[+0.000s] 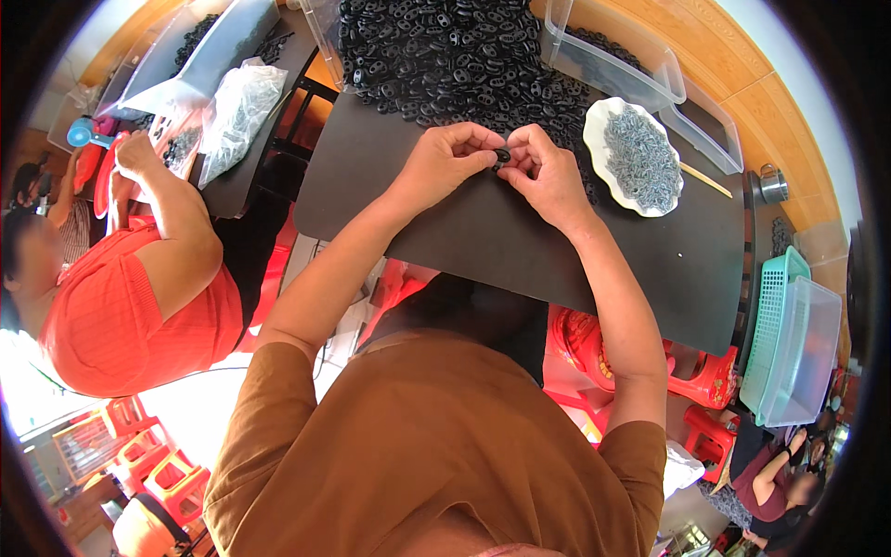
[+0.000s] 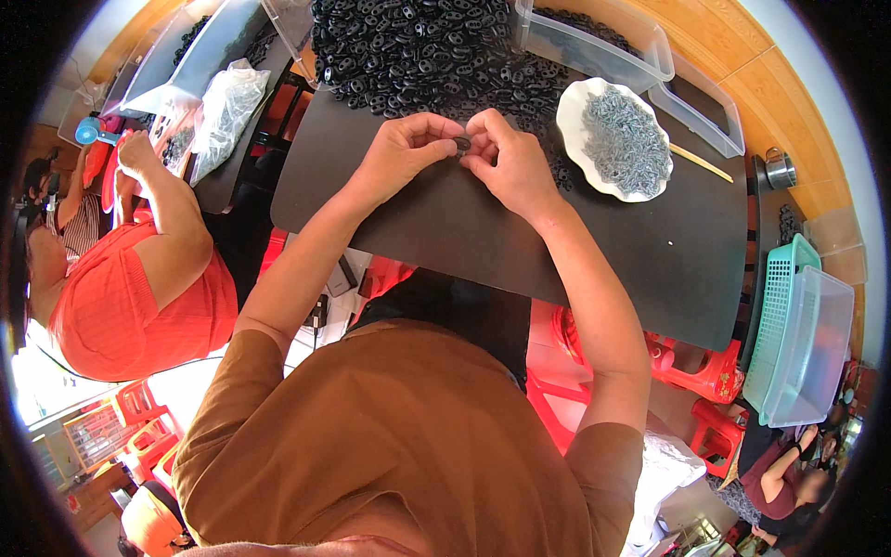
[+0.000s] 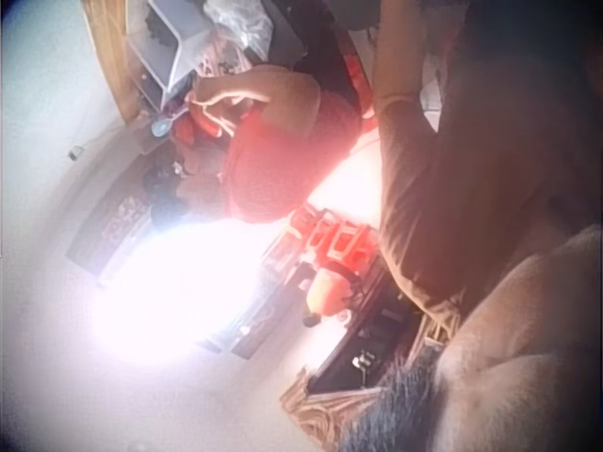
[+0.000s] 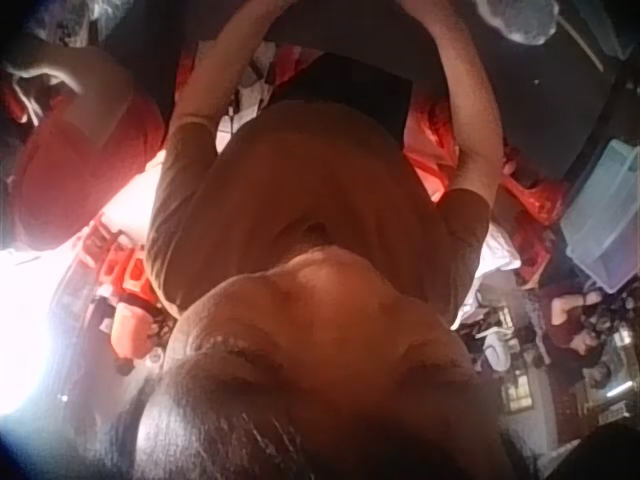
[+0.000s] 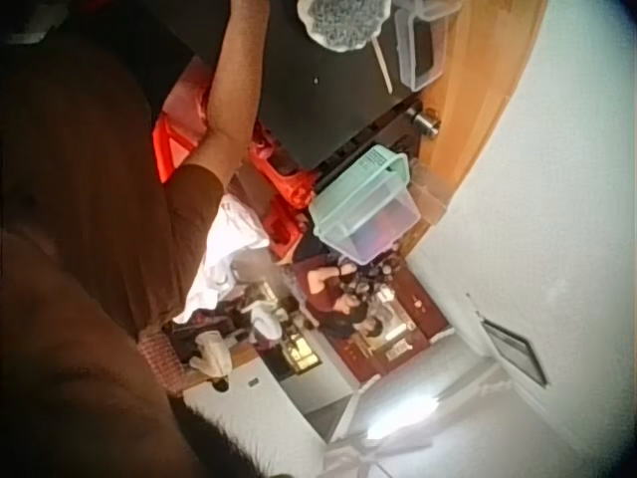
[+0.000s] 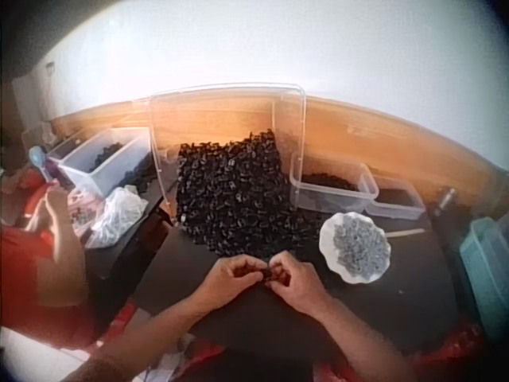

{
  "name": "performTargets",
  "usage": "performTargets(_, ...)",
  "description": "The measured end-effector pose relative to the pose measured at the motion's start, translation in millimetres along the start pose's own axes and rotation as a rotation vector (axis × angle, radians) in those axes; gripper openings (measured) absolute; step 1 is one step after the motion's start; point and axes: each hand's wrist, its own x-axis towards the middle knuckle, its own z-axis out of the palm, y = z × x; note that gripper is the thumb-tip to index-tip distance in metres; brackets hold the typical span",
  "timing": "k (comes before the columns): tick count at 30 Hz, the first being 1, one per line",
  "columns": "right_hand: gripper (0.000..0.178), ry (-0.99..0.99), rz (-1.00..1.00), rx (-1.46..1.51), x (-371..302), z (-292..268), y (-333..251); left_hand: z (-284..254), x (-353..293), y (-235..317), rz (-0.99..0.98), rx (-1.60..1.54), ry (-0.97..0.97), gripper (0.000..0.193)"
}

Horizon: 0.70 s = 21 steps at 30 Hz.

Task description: The person sits at a table and repeatedly picks up small black plastic rings and metal pins. They insert the pins into the rings and place the assembled units into a white bowl. Another person works at a nearby table in the background.

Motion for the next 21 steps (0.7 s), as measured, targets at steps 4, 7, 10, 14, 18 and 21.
performTargets(4, 0.034, 0.000, 0.010, -0.036, -0.1, -0.1, -1.4, 3.5, -1.0, -2.2, 0.037, 0.047, 0.018, 0.019)
performTargets(7, 0.033, 0.001, 0.005, -0.055, -0.4, 0.5, -2.0, 6.5, -3.5, 1.3, 0.036, 0.110, 0.046, 0.017)
performTargets(10, 0.033, 0.000, 0.008, -0.058, -1.0, 1.5, -1.4, 5.0, -5.7, 2.0, 0.066, 0.204, 0.033, 0.017)
performTargets(14, 0.033, 0.011, -0.003, -0.049, -1.0, 2.8, -0.2, 5.6, -5.7, 3.2, 0.047, 0.206, 0.061, 0.016)
performTargets(18, 0.030, 0.023, -0.009, -0.057, -1.1, 4.5, -0.8, 5.6, -5.9, 3.2, 0.046, 0.241, 0.064, 0.016)
performTargets(21, 0.028, 0.037, -0.022, -0.058, -1.0, 5.8, -0.9, 4.9, -5.6, 3.4, 0.059, 0.240, 0.070, 0.016)
